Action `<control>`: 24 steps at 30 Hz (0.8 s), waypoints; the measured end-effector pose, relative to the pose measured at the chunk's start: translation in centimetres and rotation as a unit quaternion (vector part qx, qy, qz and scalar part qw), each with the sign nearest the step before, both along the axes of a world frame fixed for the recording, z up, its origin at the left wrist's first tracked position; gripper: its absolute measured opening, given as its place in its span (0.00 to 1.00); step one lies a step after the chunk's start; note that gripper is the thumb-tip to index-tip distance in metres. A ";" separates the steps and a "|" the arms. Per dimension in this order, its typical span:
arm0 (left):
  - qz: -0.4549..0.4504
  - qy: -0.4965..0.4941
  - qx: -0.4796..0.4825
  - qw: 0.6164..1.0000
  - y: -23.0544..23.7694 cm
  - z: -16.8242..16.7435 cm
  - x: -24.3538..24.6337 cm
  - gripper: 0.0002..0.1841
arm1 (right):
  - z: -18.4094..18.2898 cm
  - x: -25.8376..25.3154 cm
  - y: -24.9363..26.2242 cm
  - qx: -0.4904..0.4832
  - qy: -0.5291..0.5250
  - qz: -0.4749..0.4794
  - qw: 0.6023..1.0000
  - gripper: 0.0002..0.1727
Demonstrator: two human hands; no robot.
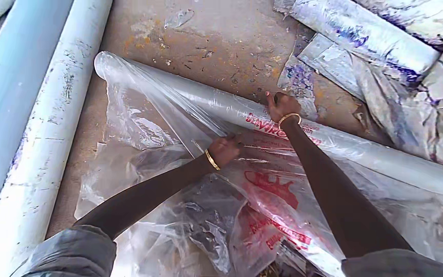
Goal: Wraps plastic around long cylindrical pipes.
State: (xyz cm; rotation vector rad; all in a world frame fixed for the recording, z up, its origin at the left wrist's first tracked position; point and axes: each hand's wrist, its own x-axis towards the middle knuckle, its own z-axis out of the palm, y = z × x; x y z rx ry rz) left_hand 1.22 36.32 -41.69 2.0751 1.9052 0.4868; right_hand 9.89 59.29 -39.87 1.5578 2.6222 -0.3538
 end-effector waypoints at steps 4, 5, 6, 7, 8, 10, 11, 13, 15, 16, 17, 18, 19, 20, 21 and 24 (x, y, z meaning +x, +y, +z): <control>-0.042 -0.067 -0.138 0.987 0.9 2.5 -1.0 0.16 | 0.1 0.0 -0.3 0.003 -0.010 0.015 1.000 0.36; -0.052 -0.094 -0.106 0.989 0.6 3.0 -1.8 0.17 | 0.1 0.2 -0.7 0.007 -0.013 0.019 1.000 0.35; -0.052 -0.093 -0.049 0.993 0.2 3.9 -2.8 0.21 | 0.1 0.4 -1.0 0.009 -0.018 0.022 1.000 0.35; -0.041 -0.056 0.022 0.997 0.0 4.8 -4.6 0.29 | 0.3 0.4 -1.2 0.009 -0.019 0.023 1.000 0.34; -0.021 0.005 0.057 0.998 -0.3 5.9 -7.3 0.39 | 0.3 0.5 -1.7 0.005 -0.021 0.018 1.000 0.33; 0.045 0.116 -0.021 0.992 -1.0 7.2 -14.6 0.53 | 0.0 0.8 -2.7 0.014 -0.023 0.017 1.000 0.32; 0.075 0.153 -0.103 0.980 -1.6 6.9 -18.4 0.55 | -0.2 1.1 -3.2 0.025 -0.021 0.021 0.999 0.32; 0.102 0.167 -0.169 0.966 -3.5 4.4 -24.0 0.42 | -0.2 1.6 -4.3 0.059 -0.021 0.037 0.997 0.30; 0.122 0.156 -0.057 0.979 -6.0 1.5 -25.3 0.25 | 0.8 0.4 -5.6 0.058 -0.056 0.036 0.996 0.28; 0.144 0.148 0.014 0.978 -6.8 0.2 -24.7 0.21 | 1.6 -0.9 -6.3 0.043 -0.070 0.029 0.996 0.27; 0.166 0.134 0.065 0.975 -7.5 -1.0 -23.8 0.20 | 1.9 -2.3 -7.2 0.024 -0.069 0.031 0.997 0.28; 0.181 0.125 0.094 0.971 -8.1 -1.8 -22.9 0.19 | 1.7 -3.7 -8.4 0.007 -0.047 0.048 0.998 0.29; 0.190 0.123 0.115 0.967 -8.4 -2.1 -22.3 0.19 | 1.2 -5.4 -9.5 -0.007 -0.021 0.074 0.997 0.32; 0.192 0.123 0.127 0.965 -8.8 -2.4 -21.8 0.19 | 0.3 -6.8 -10.6 -0.014 -0.009 0.095 0.995 0.34; 0.190 0.130 0.123 0.965 -9.5 -2.6 -21.4 0.18 | -0.8 -8.0 -11.6 0.001 -0.010 0.101 0.995 0.37; 0.180 0.143 0.051 0.972 -12.3 -2.3 -21.5 0.18 | -2.3 -10.1 -12.2 0.063 0.005 0.090 0.994 0.41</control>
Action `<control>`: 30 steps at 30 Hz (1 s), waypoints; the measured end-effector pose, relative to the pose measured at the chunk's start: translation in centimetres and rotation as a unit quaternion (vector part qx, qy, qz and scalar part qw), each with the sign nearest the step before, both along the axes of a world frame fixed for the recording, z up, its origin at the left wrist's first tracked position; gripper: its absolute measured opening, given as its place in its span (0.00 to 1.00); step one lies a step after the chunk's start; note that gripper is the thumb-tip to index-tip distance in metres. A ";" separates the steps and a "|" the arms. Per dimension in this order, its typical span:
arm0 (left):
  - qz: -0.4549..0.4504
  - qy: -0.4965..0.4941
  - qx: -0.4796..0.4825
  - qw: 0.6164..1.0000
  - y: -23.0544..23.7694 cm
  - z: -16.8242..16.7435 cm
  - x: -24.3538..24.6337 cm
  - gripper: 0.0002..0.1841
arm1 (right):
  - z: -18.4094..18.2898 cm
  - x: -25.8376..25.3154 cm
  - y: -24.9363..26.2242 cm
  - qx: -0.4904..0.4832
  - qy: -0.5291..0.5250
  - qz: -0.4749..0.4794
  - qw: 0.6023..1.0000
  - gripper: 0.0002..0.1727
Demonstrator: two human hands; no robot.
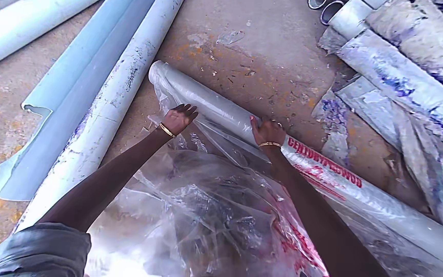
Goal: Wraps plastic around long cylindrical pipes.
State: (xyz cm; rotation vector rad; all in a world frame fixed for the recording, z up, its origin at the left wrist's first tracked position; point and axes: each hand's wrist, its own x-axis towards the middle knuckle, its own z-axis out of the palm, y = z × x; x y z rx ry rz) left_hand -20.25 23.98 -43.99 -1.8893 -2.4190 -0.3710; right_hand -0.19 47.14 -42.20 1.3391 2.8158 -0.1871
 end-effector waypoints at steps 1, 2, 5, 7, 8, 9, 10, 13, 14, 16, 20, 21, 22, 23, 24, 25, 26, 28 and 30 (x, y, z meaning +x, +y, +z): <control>0.005 -0.009 -0.014 1.000 -0.6 -0.3 0.5 0.18 | 0.4 0.2 0.3 -0.014 -0.017 -0.009 1.000 0.41; 0.012 -0.019 -0.014 1.000 -0.6 -0.3 0.7 0.18 | 0.9 0.0 0.8 -0.027 -0.029 -0.022 0.999 0.42; 0.046 -0.047 0.020 0.998 -1.8 -1.8 2.2 0.18 | 1.5 -0.5 1.9 -0.037 -0.031 -0.030 0.998 0.44; 0.069 -0.063 0.007 0.996 -3.8 -3.1 4.1 0.20 | 1.6 -0.7 2.6 -0.042 -0.028 -0.035 0.998 0.45; 0.085 -0.080 -0.001 0.993 -4.5 -3.3 5.0 0.21 | 1.6 -0.8 2.9 -0.052 -0.028 -0.045 0.997 0.46; 0.104 -0.101 -0.009 0.989 -4.7 -3.4 5.7 0.22 | 1.7 -1.0 3.3 -0.059 -0.030 -0.056 0.996 0.46; 0.124 -0.125 -0.009 0.984 -4.7 -3.6 6.3 0.22 | 2.1 -1.3 3.8 -0.069 -0.035 -0.065 0.995 0.47; 0.167 -0.205 -0.008 0.964 -4.9 -4.5 7.7 0.22 | 2.5 -1.8 4.7 -0.090 -0.046 -0.068 0.993 0.48; 0.174 -0.218 -0.016 0.960 -4.9 -4.9 8.0 0.22 | 2.5 -1.9 5.4 -0.098 -0.045 -0.066 0.992 0.48; 0.183 -0.232 -0.026 0.955 -4.9 -4.7 8.2 0.22 | 2.0 -2.2 7.1 -0.113 -0.028 -0.064 0.991 0.48; 0.181 -0.220 0.026 0.958 -5.4 -4.5 9.1 0.20 | 1.0 -2.5 9.2 -0.114 0.029 -0.045 0.992 0.43; 0.181 -0.206 0.045 0.961 -5.3 -4.5 9.2 0.20 | 1.0 -2.6 9.7 -0.110 0.033 -0.036 0.993 0.43; 0.179 -0.189 0.064 0.963 -5.3 -4.6 9.3 0.19 | 1.2 -2.8 10.0 -0.106 0.033 -0.031 0.993 0.43; 0.176 -0.172 0.078 0.966 -5.3 -4.5 9.4 0.18 | 1.3 -2.9 10.3 -0.104 0.033 -0.028 0.994 0.43; 0.175 -0.163 0.083 0.967 -5.4 -4.4 9.6 0.17 | 1.3 -3.0 10.5 -0.107 0.032 -0.028 0.993 0.43; 0.170 -0.155 0.086 0.969 -5.6 -4.2 9.8 0.17 | 1.1 -3.0 10.7 -0.110 0.028 -0.029 0.993 0.44; 0.166 -0.147 0.090 0.971 -5.7 -4.2 10.0 0.17 | 1.1 -3.0 11.0 -0.108 0.023 -0.029 0.993 0.44; 0.159 -0.129 0.095 0.974 -5.6 -4.3 10.0 0.17 | 0.9 -3.1 11.9 -0.103 0.031 -0.025 0.994 0.44; 0.155 -0.118 0.089 0.977 -5.6 -4.1 10.0 0.17 | 0.8 -3.1 12.2 -0.100 0.040 -0.022 0.994 0.42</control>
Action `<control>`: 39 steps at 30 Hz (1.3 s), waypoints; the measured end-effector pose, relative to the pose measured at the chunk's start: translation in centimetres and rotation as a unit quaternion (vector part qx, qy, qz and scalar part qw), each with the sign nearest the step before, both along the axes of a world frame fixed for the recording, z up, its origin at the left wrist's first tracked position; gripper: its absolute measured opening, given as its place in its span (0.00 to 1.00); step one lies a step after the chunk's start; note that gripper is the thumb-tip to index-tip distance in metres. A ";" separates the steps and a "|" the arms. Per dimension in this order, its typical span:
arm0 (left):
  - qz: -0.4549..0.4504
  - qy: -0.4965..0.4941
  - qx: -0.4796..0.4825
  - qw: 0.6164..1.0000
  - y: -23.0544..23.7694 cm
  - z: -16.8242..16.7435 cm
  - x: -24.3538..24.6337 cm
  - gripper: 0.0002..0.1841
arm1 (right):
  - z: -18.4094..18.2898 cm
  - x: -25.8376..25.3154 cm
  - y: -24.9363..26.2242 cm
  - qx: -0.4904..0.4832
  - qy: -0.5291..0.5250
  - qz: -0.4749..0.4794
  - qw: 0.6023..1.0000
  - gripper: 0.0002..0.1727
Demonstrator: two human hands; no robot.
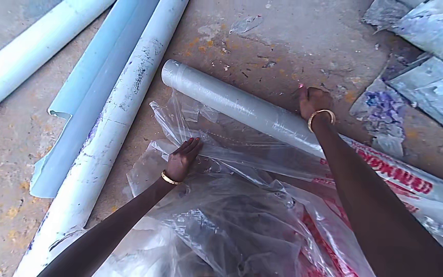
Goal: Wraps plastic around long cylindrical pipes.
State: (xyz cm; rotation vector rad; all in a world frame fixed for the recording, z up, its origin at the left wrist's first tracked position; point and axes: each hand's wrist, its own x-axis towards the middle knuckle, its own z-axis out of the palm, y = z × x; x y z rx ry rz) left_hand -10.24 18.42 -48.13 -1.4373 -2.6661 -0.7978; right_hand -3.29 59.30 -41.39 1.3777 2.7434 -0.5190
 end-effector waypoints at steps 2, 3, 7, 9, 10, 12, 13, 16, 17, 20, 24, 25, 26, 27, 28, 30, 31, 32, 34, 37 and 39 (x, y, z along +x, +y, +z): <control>-0.004 -0.040 -0.027 0.999 -0.1 0.8 0.1 0.17 | 0.2 0.4 -0.4 0.008 0.014 0.012 1.000 0.41; -0.008 -0.106 -0.043 0.993 -0.3 1.7 -0.1 0.19 | 0.4 0.6 -0.8 0.009 0.017 0.016 1.000 0.40; 0.076 -0.482 0.106 0.867 -0.7 4.3 -3.1 0.25 | 1.2 1.7 -2.5 0.019 0.049 0.029 0.998 0.36; 0.116 -0.560 0.141 0.808 -0.2 6.1 -4.8 0.24 | 1.3 2.5 -2.8 0.014 0.072 0.027 0.997 0.34; 0.103 -0.552 0.128 0.817 0.2 6.9 -5.5 0.24 | 1.6 3.4 -2.9 0.010 0.083 0.026 0.996 0.34; 0.089 -0.482 0.090 0.867 1.6 9.4 -6.0 0.20 | 2.0 6.0 -3.2 0.013 0.135 0.038 0.990 0.31; 0.111 -0.432 0.078 0.891 2.8 11.1 -5.7 0.15 | 2.2 7.7 -3.5 0.026 0.165 0.058 0.984 0.29; 0.164 -0.353 0.035 0.921 5.5 12.7 -8.5 0.12 | 2.9 13.2 -4.4 0.062 0.146 0.141 0.977 0.24; 0.194 -0.348 0.015 0.917 6.2 12.8 -10.4 0.13 | 3.2 14.8 -4.9 0.085 0.125 0.184 0.971 0.24; 0.270 -0.235 -0.085 0.930 7.3 12.2 -15.9 0.17 | 3.1 16.8 -6.1 0.136 0.102 0.266 0.949 0.21; 0.121 -0.010 -0.271 0.955 7.3 12.1 -21.4 0.20 | 2.5 11.9 -7.5 0.081 0.123 0.268 0.952 0.27; 0.083 0.004 -0.296 0.952 7.3 12.0 -22.4 0.20 | 2.2 10.1 -7.7 0.053 0.133 0.252 0.957 0.29; 0.060 0.000 -0.310 0.949 7.6 11.9 -23.0 0.19 | 1.7 8.3 -7.9 0.030 0.151 0.236 0.959 0.31; 0.045 0.002 -0.319 0.947 7.9 12.0 -23.2 0.17 | 1.2 6.6 -8.3 0.009 0.166 0.214 0.963 0.31; 0.034 0.010 -0.328 0.944 8.2 12.0 -23.3 0.16 | 0.4 5.1 -8.8 0.006 0.179 0.187 0.966 0.31; 0.019 0.026 -0.331 0.943 8.5 12.0 -23.3 0.16 | -2.1 3.6 -9.9 0.085 0.192 0.144 0.967 0.33; 0.007 0.033 -0.329 0.944 8.5 12.1 -23.4 0.15 | -3.2 3.5 -10.4 0.133 0.190 0.128 0.964 0.35; -0.004 0.048 -0.330 0.943 8.6 12.2 -23.7 0.14 | -3.7 3.3 -10.7 0.166 0.184 0.118 0.962 0.36; -0.023 0.078 -0.351 0.933 8.5 12.2 -24.2 0.14 | -4.2 3.2 -11.1 0.205 0.180 0.107 0.956 0.36; -0.036 0.125 -0.414 0.901 8.2 11.9 -25.0 0.15 | -3.9 3.3 -11.1 0.208 0.156 0.104 0.960 0.37; -0.034 0.133 -0.420 0.897 7.1 12.2 -25.0 0.19 | -3.9 3.1 -11.3 0.208 0.154 0.101 0.961 0.38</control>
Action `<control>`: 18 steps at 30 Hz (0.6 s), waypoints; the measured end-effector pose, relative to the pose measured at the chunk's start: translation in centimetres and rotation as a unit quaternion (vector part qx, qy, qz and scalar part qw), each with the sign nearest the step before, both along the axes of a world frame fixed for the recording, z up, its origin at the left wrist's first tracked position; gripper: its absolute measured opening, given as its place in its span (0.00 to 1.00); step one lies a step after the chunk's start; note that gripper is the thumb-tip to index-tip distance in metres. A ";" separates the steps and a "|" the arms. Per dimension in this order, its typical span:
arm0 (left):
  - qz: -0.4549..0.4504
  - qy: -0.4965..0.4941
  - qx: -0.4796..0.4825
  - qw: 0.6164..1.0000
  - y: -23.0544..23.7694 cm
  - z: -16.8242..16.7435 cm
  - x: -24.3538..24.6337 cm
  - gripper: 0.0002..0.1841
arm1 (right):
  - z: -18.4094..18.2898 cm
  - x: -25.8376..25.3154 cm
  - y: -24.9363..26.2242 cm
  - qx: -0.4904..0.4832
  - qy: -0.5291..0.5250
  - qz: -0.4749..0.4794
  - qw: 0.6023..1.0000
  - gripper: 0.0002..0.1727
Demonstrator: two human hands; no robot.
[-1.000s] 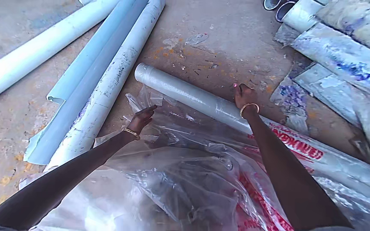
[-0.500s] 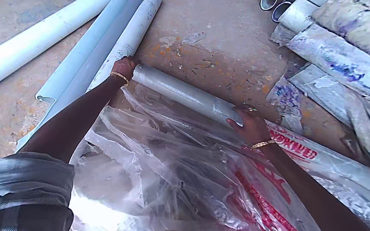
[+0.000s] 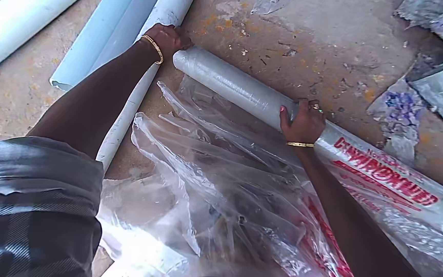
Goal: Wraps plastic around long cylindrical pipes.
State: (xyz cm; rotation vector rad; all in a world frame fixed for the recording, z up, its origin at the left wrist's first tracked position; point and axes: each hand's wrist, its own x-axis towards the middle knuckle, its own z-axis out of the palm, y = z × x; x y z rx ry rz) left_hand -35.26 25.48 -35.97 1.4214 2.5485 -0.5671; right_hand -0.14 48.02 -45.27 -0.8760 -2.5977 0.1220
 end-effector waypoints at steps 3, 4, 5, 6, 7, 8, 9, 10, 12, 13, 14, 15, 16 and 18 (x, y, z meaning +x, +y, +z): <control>0.032 -0.008 0.047 0.998 -2.7 -0.7 0.5 0.18 | -0.1 0.1 -0.3 0.007 0.000 -0.005 1.000 0.38; 0.051 -0.011 0.059 0.997 -3.7 -1.1 0.8 0.18 | -0.2 0.1 -0.2 0.010 0.003 -0.004 1.000 0.38; 0.065 -0.012 0.072 0.995 -4.7 -1.7 1.1 0.18 | -0.3 0.1 -0.2 0.012 0.004 -0.004 1.000 0.38; 0.078 -0.016 0.081 0.994 -5.6 -2.3 1.7 0.18 | -0.3 0.2 -0.3 0.013 0.002 -0.006 1.000 0.38; 0.090 -0.024 0.089 0.992 -6.4 -2.9 2.5 0.18 | -0.3 0.2 -0.3 0.013 0.000 -0.007 1.000 0.37; 0.101 -0.030 0.093 0.990 -7.2 -3.3 3.2 0.17 | -0.3 0.2 -0.3 0.011 -0.001 -0.007 1.000 0.37; 0.116 -0.039 0.098 0.988 -7.9 -3.6 3.9 0.17 | -0.2 0.2 -0.4 0.009 -0.003 -0.006 1.000 0.37; 0.130 -0.049 0.096 0.986 -8.4 -3.7 4.6 0.16 | -0.3 0.2 -0.5 0.009 -0.004 -0.007 1.000 0.38; 0.139 -0.080 0.106 0.981 -8.3 -3.1 6.0 0.16 | -0.3 0.2 -0.4 0.007 -0.009 -0.010 1.000 0.38; 0.137 -0.097 0.135 0.977 -8.4 -2.9 6.3 0.17 | -0.3 0.3 -0.2 0.008 -0.010 -0.010 1.000 0.39; 0.136 -0.113 0.189 0.966 -8.7 -2.8 5.9 0.18 | -0.4 0.2 -0.1 0.009 -0.009 -0.007 1.000 0.39; 0.137 -0.119 0.257 0.949 -8.8 -2.4 5.3 0.19 | -0.7 0.2 -0.1 0.017 -0.001 -0.004 1.000 0.39; 0.139 -0.118 0.316 0.931 -8.3 -1.7 4.5 0.20 | -0.8 0.2 -0.1 0.021 0.004 -0.006 1.000 0.39; 0.121 -0.106 0.359 0.919 -6.5 -0.1 2.4 0.20 | -0.7 0.5 -0.7 0.017 0.003 -0.009 1.000 0.38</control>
